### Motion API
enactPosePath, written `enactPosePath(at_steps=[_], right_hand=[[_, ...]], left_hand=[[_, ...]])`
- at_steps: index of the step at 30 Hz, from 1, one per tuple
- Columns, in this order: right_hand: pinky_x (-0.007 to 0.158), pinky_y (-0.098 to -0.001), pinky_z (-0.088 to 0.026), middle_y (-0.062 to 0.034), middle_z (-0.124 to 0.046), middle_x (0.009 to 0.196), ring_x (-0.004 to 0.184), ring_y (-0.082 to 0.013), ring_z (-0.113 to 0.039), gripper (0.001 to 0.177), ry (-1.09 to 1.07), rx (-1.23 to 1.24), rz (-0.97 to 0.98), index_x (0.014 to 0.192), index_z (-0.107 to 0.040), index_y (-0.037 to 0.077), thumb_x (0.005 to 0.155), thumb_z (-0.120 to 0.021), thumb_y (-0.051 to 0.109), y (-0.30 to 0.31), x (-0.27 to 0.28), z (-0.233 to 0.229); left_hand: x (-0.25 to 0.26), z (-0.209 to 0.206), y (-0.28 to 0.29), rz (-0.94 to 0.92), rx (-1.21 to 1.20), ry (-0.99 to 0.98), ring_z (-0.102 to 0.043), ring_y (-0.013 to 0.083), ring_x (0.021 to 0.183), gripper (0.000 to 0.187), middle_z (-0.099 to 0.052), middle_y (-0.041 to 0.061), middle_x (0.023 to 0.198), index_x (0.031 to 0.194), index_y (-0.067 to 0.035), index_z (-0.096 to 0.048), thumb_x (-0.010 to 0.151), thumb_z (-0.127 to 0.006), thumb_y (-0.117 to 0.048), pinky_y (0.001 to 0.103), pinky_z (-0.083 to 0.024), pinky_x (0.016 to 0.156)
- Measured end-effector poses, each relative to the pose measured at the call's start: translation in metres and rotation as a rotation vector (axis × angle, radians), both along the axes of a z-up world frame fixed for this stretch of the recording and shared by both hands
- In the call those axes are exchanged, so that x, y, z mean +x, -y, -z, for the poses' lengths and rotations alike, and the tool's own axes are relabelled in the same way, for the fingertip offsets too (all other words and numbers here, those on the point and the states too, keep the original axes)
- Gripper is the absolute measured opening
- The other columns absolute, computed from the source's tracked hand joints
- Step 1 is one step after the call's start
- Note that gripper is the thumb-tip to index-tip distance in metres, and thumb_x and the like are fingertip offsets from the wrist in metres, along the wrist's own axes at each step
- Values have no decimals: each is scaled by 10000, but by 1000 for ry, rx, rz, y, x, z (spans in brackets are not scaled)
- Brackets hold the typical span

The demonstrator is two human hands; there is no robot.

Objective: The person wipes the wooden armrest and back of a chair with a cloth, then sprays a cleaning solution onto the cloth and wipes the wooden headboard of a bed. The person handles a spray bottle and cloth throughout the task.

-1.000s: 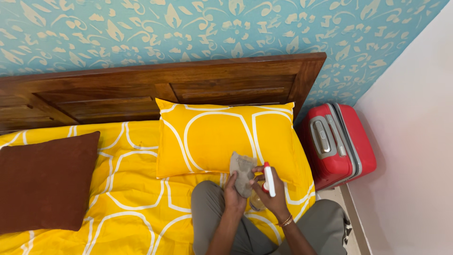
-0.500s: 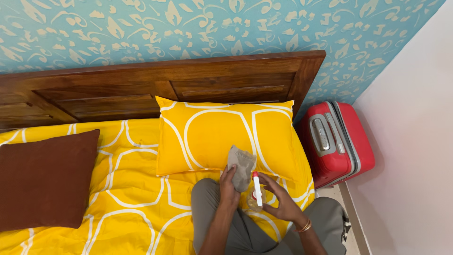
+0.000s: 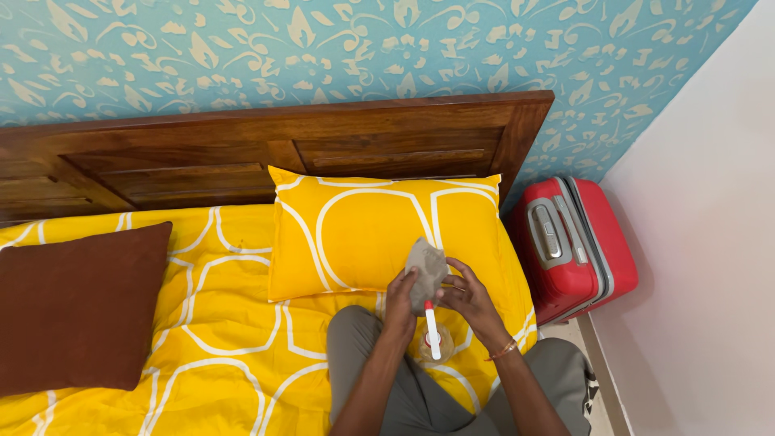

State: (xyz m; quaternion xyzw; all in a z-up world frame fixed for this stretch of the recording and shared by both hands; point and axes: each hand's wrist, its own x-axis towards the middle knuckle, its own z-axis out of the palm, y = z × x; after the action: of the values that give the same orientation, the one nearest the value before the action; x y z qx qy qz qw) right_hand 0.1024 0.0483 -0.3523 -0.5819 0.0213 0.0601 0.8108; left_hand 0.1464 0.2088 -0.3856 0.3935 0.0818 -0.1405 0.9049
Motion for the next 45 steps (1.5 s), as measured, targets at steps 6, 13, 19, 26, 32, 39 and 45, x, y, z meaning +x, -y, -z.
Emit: enactPosePath(at_steps=[6,13,19,26,32,39,45], right_hand=[[758,-255,-522,-62,-742,964,850,-103,-668,469,30,17,123,1322,-584,-26,884,-745,19,-14,21,9],[750,-250,-558,-63,-777,967,821,-89,-694,232,-13,-5,249,1090,-745,-38,896,-747,90,-11,25,13],[724,-278,-524,-109,-744,940,790,-124,-649,251,49,-283,470,1088,-752,-49,941,-773,154,33,47,63],[932,-359,-494,-217,-586,1288,1150,-272,-582,275,230,-537,554,1115,-758,-62,882,-832,63,123,90,108],[862,-303,-551,-78,-731,1099,979,-176,-691,291,-132,92,279,1169,-710,-5,879,-722,13,138,113,120],[851,-272,-545,-43,-717,1067,952,-133,-673,216,-10,-10,319,1132,-694,-16,916,-706,-15,119,111,107],[819,-273,-539,-49,-709,1041,924,-135,-665,198,56,-31,125,1128,-696,-30,931,-699,-18,61,140,65]], left_hand=[[4,-5,7,36,-17,12,-677,167,992,333,-715,86,1116,1236,15,-653,996,-622,-214,315,-546,879],[8,-1,1,66,64,93,-667,131,1053,364,-725,87,1169,1284,42,-662,1019,-603,-200,293,-509,963],[41,28,-37,-288,924,575,-685,208,1154,301,-734,87,1226,1226,-33,-713,944,-726,-138,318,-507,1024],[132,58,-208,-759,1648,629,-603,429,1189,551,-673,244,1223,1270,9,-631,832,-846,-247,482,-462,1062],[157,91,-279,-362,1190,44,-585,282,1152,755,-602,180,1268,1434,-6,-501,887,-831,-408,388,-494,960],[104,88,-274,-466,946,106,-646,225,1107,476,-695,140,1258,1326,8,-626,929,-750,-222,337,-522,957],[29,64,-333,-794,949,123,-613,204,1106,486,-661,123,1279,1359,26,-541,968,-744,-178,323,-509,962]])
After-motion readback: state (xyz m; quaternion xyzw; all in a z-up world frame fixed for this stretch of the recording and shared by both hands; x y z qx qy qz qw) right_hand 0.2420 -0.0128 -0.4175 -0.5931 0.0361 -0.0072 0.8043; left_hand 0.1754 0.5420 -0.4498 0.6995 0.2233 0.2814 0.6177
